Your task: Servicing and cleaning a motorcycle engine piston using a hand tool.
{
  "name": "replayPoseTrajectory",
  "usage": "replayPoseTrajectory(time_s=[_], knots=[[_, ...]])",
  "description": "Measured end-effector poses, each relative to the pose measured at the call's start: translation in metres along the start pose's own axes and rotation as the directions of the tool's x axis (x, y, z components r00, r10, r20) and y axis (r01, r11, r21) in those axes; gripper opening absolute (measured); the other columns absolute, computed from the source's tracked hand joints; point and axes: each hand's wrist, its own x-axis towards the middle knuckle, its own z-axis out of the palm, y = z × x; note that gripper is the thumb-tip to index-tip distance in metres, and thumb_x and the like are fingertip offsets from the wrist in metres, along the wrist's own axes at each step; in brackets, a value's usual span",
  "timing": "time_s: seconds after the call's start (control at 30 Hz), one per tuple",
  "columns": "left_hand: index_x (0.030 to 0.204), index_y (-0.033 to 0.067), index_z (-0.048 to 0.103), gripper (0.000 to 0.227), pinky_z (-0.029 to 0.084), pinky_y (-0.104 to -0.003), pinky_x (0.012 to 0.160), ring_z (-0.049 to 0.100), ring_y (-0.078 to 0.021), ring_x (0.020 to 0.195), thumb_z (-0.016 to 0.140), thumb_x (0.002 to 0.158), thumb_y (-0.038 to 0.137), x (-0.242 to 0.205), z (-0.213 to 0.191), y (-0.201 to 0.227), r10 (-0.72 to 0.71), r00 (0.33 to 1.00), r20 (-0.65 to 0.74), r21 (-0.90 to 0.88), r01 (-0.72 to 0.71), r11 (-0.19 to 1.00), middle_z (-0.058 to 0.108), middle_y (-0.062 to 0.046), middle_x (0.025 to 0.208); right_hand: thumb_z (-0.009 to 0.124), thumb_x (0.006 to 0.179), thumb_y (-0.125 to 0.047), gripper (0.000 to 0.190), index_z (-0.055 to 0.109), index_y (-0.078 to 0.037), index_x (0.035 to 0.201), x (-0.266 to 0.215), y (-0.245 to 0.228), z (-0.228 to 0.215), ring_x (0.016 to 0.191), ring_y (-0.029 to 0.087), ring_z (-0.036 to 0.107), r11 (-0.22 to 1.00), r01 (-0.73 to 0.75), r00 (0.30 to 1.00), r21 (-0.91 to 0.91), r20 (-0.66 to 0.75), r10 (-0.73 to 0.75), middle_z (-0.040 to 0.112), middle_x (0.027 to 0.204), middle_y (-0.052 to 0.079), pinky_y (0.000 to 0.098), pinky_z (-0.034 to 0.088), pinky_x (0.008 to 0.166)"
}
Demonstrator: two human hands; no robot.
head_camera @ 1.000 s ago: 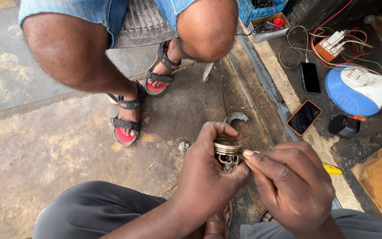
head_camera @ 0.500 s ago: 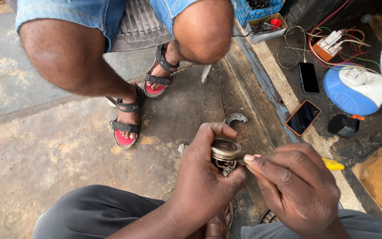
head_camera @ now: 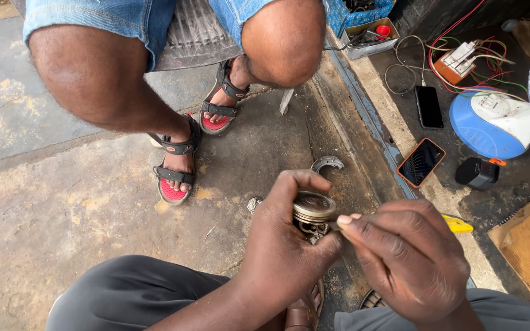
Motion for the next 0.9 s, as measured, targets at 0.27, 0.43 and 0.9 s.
replayPoseTrajectory(time_s=[0.27,0.43,0.9], knots=[[0.118,0.0076,0.055,0.047,0.055,-0.023,0.066,0.061,-0.0042,0.078,0.080,0.079,0.005,-0.001,0.001,-0.005,0.034,0.999,-0.002,-0.039,-0.034,0.999,0.062,-0.001,0.090,0.082,0.077,0.000,0.029,0.073,-0.003,0.105,0.004,-0.001,-0.002,0.082,0.023,0.068,1.000,0.003,1.000,0.009,0.010,-0.003,0.067,0.091,0.008,0.0351,0.056,0.068],[0.118,0.0078,0.055,0.049,0.053,-0.022,0.063,0.060,-0.0041,0.075,0.076,0.074,0.000,0.000,0.000,-0.001,0.031,0.999,-0.043,0.033,-0.030,0.999,0.062,0.000,0.085,0.084,0.080,0.001,0.028,0.073,-0.002,0.105,0.002,0.001,-0.003,0.083,0.023,0.068,1.000,0.005,1.000,-0.019,-0.007,-0.005,0.066,0.091,0.008,0.0347,0.056,0.070],[0.114,0.0075,0.056,0.045,0.054,-0.023,0.063,0.061,-0.0042,0.074,0.077,0.075,0.002,0.002,0.001,0.001,-0.003,0.998,-0.058,0.008,0.004,1.000,0.064,0.000,0.083,0.087,0.078,-0.004,0.027,0.074,-0.002,0.101,0.001,-0.001,-0.002,0.083,0.023,0.069,0.994,0.038,0.999,-0.099,0.000,-0.038,0.070,0.090,0.008,0.0346,0.056,0.069]])
